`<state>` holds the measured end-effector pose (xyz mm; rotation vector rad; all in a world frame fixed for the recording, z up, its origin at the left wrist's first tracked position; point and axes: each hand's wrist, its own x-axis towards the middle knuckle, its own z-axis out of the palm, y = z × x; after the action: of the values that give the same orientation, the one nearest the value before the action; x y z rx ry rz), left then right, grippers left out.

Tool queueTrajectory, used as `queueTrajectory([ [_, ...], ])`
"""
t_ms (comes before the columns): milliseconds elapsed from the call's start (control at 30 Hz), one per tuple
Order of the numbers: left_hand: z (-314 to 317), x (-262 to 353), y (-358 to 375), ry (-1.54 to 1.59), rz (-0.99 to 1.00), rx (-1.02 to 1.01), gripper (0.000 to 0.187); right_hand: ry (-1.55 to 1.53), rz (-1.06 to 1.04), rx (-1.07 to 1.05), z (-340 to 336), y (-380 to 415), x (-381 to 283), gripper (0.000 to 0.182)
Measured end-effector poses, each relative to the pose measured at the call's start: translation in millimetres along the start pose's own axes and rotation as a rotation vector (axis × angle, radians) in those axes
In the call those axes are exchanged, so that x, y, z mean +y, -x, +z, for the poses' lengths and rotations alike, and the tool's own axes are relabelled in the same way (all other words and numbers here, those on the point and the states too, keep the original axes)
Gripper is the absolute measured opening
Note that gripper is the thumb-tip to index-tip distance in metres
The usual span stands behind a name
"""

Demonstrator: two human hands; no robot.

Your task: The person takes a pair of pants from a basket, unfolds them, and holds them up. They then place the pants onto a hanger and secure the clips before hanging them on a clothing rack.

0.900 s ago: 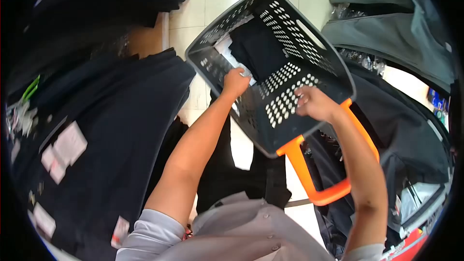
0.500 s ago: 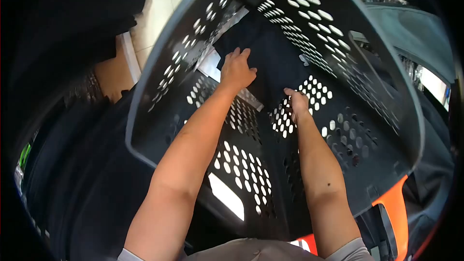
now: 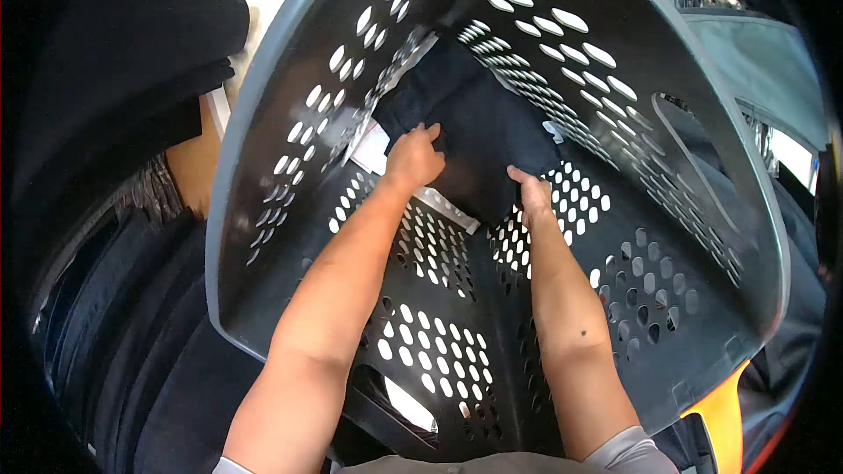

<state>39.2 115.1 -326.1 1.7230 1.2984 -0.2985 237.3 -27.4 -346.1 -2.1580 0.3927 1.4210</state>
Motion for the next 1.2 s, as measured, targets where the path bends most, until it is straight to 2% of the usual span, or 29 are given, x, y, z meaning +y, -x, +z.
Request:
queueTrajectory([
  [133, -5.3, 6.6, -7.8, -0.075, -0.093, -0.147, 0.059, 0.008, -0.060, 0.257, 14.3, 25.5, -7.0, 0.070],
  [167, -5.1, 9.7, -7.4, -0.086, -0.089, -0.123, 0.060, 0.112, -0.119, 0.374, 16.2, 8.7, 8.6, 0.062],
  [200, -1.7, 9.0, -5.3, -0.098, -0.085, -0.099, 0.060, 0.238, -0.061, 0.502, 24.4, 29.0, -6.4, 0.061],
  [267, 1.5, 8.6, 0.8, -0.118, -0.091, -0.064, 0.061, 0.189, -0.148, 0.602, 30.1, 42.8, -6.3, 0.059],
  [367, -12.8, 20.2, 34.1, -0.126, -0.120, -0.067, 0.058, 0.242, -0.063, 0.449, 14.9, 100.0, -41.5, 0.056],
  [400, -26.4, 29.4, 52.5, -0.064, -0.187, -0.145, 0.046, 0.225, -0.078, 0.467, 9.9, 106.3, -39.8, 0.057],
  [433, -43.2, 43.8, 73.1, -0.020, -0.288, -0.194, 0.048, 0.313, -0.102, 0.490, 5.7, 105.6, -33.7, 0.059],
  [467, -45.1, 42.1, 95.1, 0.025, -0.326, -0.131, 0.052, 0.399, -0.127, 0.513, 3.1, 111.8, -33.2, 0.061],
  [500, -50.7, 40.3, 117.0, 0.077, -0.273, -0.117, 0.053, 0.425, -0.151, 0.460, 2.2, 140.1, -47.6, 0.059],
  [533, -63.7, 47.9, 140.1, 0.140, -0.305, -0.133, 0.051, 0.475, -0.336, 0.607, 8.5, 141.1, -35.7, 0.050],
  [567, -70.2, 50.1, 163.5, 0.161, -0.240, -0.080, 0.051, 0.536, -0.348, 0.542, 9.5, 169.4, -50.5, 0.045],
  [667, -105.1, 76.6, 240.7, 0.501, -0.257, -0.046, 0.046, 0.696, -0.385, 0.461, 18.0, 236.6, -83.1, 0.033],
  [733, -140.2, 99.4, 288.9, 0.569, -0.208, -0.020, 0.043, 0.705, -0.548, 0.406, 21.1, 249.3, -85.1, 0.030],
  [800, -147.4, 99.0, 327.7, 0.854, -0.203, 0.062, 0.041, 0.747, -0.705, 0.365, 24.1, 278.7, -87.0, 0.028],
  [867, -156.1, 114.3, 363.8, 1.031, -0.344, 0.078, 0.040, 0.770, -0.900, 0.346, 12.0, 327.9, -92.8, 0.025],
  [900, -153.7, 116.0, 379.4, 1.087, -0.412, 0.045, 0.046, 0.768, -0.997, 0.336, 2.0, 357.9, -96.9, 0.025],
  [933, -158.6, 122.0, 397.2, 1.182, -0.408, -0.048, 0.060, 0.766, -1.095, 0.321, -9.6, 393.5, -99.3, 0.025],
  [1000, -168.4, 146.4, 425.6, 1.475, -0.437, -0.134, 0.072, 0.745, -1.300, 0.263, -37.7, 476.5, -108.4, 0.022],
  [1033, -171.8, 155.2, 433.6, 1.617, -0.422, -0.172, 0.086, 0.758, -1.397, 0.233, -50.7, 520.8, -111.6, 0.023],
  [1100, -197.1, 187.1, 453.6, 1.802, -0.356, -0.211, 0.089, 0.815, -1.564, 0.149, -77.0, 611.2, -113.8, 0.026],
  [1133, -212.6, 205.5, 463.5, 1.950, -0.375, -0.218, 0.081, 0.862, -1.629, 0.086, -89.3, 656.7, -108.3, 0.027],
  [1200, -238.2, 230.5, 491.2, 2.142, -0.209, -0.235, 0.079, 1.016, -1.799, -0.067, -113.1, 725.8, -84.7, 0.031],
])
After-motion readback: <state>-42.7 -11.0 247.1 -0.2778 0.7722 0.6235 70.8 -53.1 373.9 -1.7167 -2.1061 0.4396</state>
